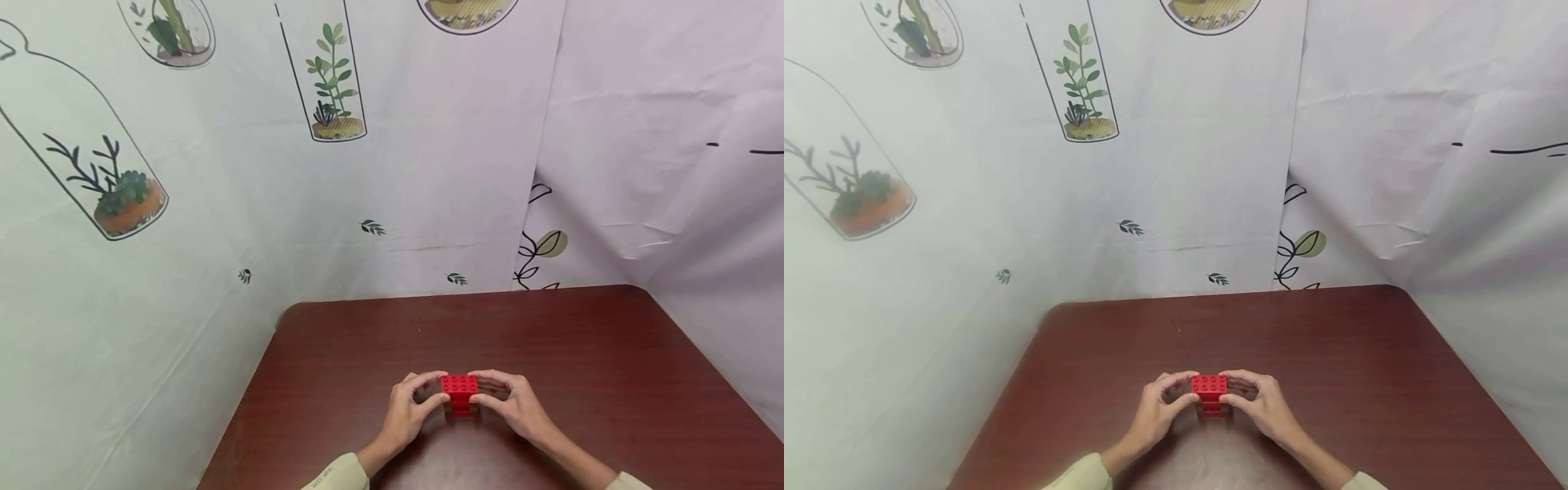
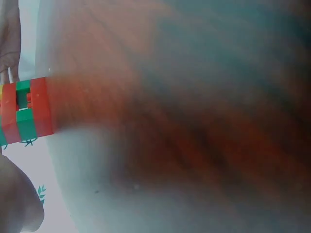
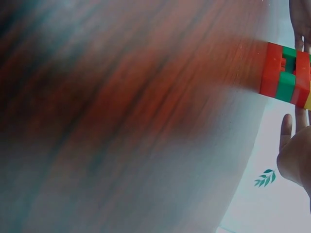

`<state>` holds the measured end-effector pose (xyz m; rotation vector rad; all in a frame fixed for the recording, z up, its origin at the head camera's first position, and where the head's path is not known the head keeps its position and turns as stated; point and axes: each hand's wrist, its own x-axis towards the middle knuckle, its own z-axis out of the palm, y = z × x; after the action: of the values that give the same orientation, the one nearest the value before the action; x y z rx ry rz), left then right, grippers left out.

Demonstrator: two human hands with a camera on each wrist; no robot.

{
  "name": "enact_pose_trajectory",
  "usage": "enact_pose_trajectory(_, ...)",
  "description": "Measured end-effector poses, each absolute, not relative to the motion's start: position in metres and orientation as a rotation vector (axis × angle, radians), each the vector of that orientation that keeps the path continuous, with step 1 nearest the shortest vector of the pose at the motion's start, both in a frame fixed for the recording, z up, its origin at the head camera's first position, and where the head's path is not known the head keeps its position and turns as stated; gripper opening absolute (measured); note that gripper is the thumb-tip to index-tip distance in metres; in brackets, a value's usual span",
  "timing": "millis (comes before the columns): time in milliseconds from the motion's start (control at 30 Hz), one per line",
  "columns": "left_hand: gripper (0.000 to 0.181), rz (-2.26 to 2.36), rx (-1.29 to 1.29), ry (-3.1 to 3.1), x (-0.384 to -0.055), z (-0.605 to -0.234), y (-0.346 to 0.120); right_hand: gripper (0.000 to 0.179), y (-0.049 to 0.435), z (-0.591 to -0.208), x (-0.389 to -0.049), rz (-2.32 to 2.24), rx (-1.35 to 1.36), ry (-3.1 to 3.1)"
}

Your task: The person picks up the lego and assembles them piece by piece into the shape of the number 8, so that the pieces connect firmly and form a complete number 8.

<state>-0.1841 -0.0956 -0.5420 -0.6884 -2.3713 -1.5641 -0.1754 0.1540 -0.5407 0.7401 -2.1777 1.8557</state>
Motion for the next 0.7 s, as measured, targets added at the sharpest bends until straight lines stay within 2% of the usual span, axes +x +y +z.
enact_pose_trajectory(700,0.038,-1.321,-0.709,-2.444,-0.1844,-0.5435,-0.0959,0.038,0.1568,-0.547,-0.1765,1.781,0.708,-2.282)
